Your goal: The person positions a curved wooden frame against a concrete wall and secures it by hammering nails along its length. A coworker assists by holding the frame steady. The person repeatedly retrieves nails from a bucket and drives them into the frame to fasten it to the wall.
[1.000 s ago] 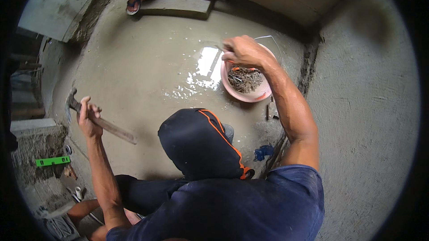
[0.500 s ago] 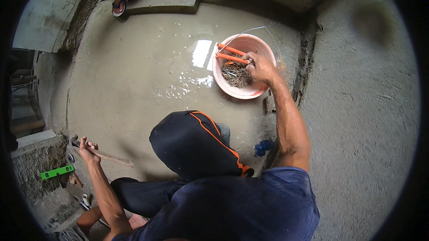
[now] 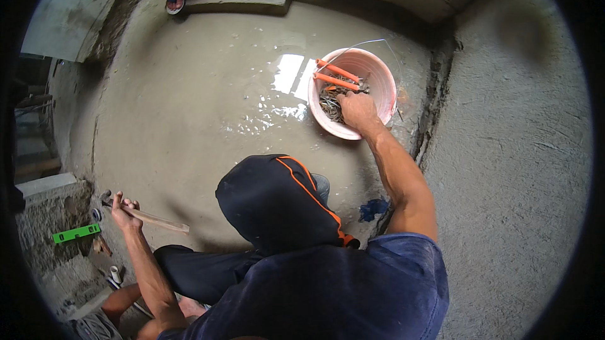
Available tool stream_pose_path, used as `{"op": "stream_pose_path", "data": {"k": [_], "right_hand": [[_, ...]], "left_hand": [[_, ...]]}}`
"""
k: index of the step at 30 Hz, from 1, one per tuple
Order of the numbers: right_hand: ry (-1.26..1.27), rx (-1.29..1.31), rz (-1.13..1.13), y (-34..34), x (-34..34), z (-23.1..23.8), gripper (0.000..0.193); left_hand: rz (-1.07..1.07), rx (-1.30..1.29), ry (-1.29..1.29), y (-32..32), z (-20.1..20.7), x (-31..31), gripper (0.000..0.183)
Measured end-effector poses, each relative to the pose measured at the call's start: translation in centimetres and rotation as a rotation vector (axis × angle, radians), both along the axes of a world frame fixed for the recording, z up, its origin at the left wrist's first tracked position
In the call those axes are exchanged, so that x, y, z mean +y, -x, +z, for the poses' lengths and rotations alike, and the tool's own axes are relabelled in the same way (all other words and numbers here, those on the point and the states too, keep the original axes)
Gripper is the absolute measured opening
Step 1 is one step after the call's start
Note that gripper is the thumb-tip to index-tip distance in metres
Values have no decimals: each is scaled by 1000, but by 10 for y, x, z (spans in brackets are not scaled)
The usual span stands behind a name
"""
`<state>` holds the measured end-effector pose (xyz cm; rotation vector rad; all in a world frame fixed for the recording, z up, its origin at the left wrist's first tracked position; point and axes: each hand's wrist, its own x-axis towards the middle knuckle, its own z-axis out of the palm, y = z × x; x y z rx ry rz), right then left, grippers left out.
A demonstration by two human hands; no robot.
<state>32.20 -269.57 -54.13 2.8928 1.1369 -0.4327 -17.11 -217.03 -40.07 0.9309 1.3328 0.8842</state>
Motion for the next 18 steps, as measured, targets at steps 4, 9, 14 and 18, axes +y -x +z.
{"op": "stream_pose_path", "data": {"k": [4,9,14,18], "right_hand": [[-25,-128,50,0,-3,-18,23],[46,-97,57,1,-3,-22,22],[-120,75,1,2,2,-4,25],[-165,175,24,6,13,0,31]], "left_hand": [[-9,-9,-11,2,-3,-3,19],[0,-7,23,1,-9,-9,18],[-6,0,38,-2,-12,-11,19],[0,14,35,-5,-14,-8,19]]}}
